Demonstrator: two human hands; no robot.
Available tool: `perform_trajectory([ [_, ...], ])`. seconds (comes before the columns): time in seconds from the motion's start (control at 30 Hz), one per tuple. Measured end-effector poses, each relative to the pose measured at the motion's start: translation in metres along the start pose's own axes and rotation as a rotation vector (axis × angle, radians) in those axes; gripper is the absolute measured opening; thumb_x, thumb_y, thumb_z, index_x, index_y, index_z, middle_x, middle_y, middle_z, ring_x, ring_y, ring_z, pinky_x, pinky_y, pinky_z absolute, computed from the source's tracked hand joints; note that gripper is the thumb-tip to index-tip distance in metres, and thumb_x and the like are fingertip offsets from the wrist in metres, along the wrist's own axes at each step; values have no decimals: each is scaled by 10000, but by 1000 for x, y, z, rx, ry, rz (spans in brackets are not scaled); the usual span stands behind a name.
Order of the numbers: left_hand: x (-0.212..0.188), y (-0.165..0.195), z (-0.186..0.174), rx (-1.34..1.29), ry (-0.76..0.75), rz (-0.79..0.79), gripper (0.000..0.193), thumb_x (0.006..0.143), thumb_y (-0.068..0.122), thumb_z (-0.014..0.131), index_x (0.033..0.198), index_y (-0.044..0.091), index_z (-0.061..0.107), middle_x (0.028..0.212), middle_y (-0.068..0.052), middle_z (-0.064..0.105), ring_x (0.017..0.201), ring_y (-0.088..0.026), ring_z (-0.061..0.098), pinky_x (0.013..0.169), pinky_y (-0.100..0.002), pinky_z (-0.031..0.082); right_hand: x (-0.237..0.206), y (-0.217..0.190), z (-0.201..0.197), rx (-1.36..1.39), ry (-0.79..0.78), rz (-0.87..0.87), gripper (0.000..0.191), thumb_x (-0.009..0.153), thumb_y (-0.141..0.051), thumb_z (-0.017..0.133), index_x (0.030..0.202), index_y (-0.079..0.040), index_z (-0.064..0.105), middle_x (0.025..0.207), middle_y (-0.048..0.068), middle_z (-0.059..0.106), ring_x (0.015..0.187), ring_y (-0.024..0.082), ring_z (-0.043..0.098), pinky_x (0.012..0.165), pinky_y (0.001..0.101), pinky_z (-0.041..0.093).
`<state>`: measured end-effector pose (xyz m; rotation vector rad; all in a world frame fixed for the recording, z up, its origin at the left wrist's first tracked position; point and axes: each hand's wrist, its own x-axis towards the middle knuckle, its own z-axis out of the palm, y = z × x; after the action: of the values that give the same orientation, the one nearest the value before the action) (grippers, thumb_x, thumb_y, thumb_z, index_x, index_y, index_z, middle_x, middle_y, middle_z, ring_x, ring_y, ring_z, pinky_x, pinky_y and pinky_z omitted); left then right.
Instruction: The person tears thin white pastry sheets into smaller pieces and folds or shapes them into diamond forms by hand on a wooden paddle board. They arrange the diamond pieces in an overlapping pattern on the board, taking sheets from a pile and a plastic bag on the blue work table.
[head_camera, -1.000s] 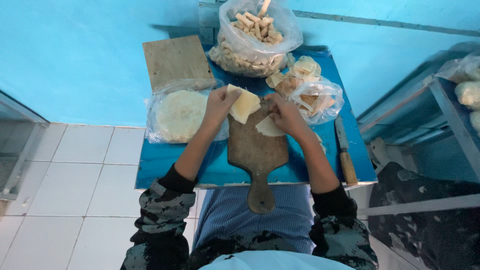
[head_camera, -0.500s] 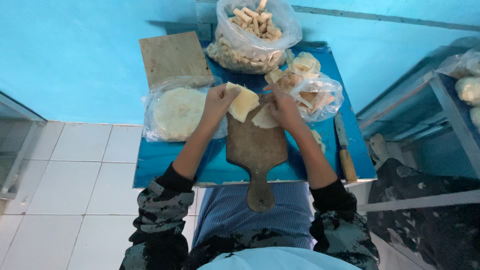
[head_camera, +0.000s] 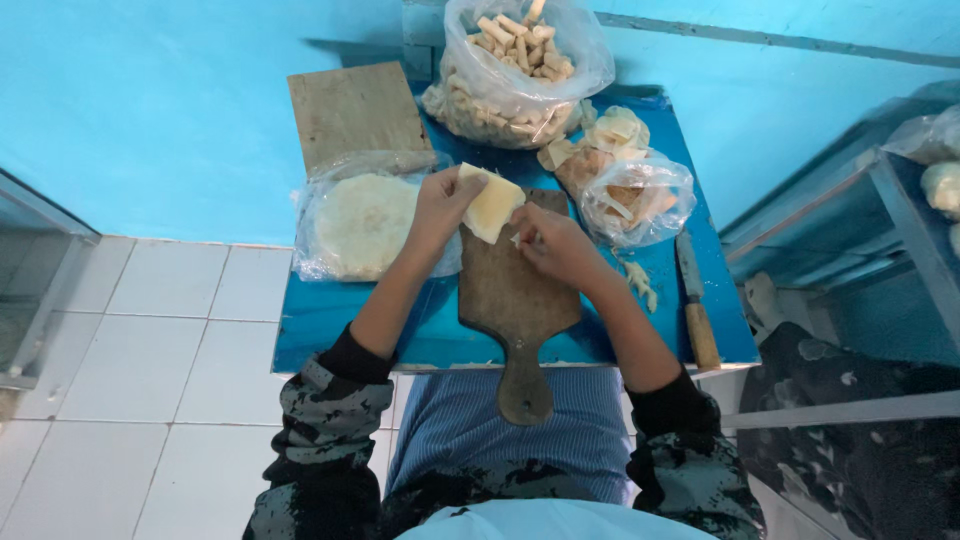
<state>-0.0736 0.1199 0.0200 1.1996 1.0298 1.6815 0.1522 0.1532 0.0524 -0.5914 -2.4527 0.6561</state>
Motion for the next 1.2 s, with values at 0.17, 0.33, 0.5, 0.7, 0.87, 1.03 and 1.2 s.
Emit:
perform_trajectory([
  [0.17, 0, -3, -1, 15, 1, -1, 274, 1000, 230, 661, 1053, -29, 732, 910, -38, 743, 796, -79, 680, 694, -254, 542, -2, 2, 3, 64, -36, -24, 358, 859, -6, 733, 1168, -60, 560, 910, 79, 716, 865, 247, 743, 724, 363, 579],
  [0.33, 5, -16, -4, 7, -9, -46, 295, 1023, 232, 632, 1084, -38, 736, 932, -62, 733, 808, -108, 683, 718, -287, 558, -5, 19, -10, 107, 205, 24, 312, 909, 29, 722, 1191, -40, 607, 973, 62, 722, 903, 172, 742, 765, 312, 580],
  [0.5, 4, -37, 7, -166, -151, -269, 268, 1001, 169, 584, 1186, -2, 676, 1079, -55, 731, 950, -144, 742, 862, -313, 612, -9, 24, -9, 349, 492, -23, 338, 936, 32, 767, 1204, -45, 576, 1108, 54, 711, 1018, 143, 715, 882, 299, 584],
  [0.7, -3, -56, 21, -141, -250, -200, 293, 990, 88, 533, 1246, 9, 652, 1148, -40, 701, 1048, -130, 695, 905, -301, 588, -4, 5, 3, 126, 296, -80, 494, 793, -67, 897, 1188, -79, 600, 1094, 39, 677, 962, 159, 696, 816, 299, 574],
  [0.87, 0, -49, 14, -152, -23, -86, 286, 1018, 56, 524, 1240, -24, 684, 1134, -69, 727, 1011, -144, 696, 886, -297, 569, -10, -1, -21, 87, 17, -12, 634, 676, -36, 872, 1240, -98, 588, 990, 51, 667, 910, 206, 696, 750, 358, 547],
  [1.03, 2, -36, 9, -216, 27, -54, 305, 964, 15, 556, 1245, -12, 671, 1144, -64, 732, 1029, -142, 716, 897, -279, 579, -6, -2, -19, 20, -85, 48, 555, 797, -12, 779, 1293, -112, 551, 897, 56, 713, 863, 230, 732, 744, 379, 556],
  [1.2, 2, -30, 8, -234, 4, -58, 292, 969, 29, 590, 1241, -25, 680, 1135, -72, 741, 1012, -142, 716, 880, -274, 571, -3, -4, -16, 21, -74, 89, 443, 878, -9, 720, 1271, -110, 543, 852, 49, 725, 831, 223, 747, 711, 369, 561],
])
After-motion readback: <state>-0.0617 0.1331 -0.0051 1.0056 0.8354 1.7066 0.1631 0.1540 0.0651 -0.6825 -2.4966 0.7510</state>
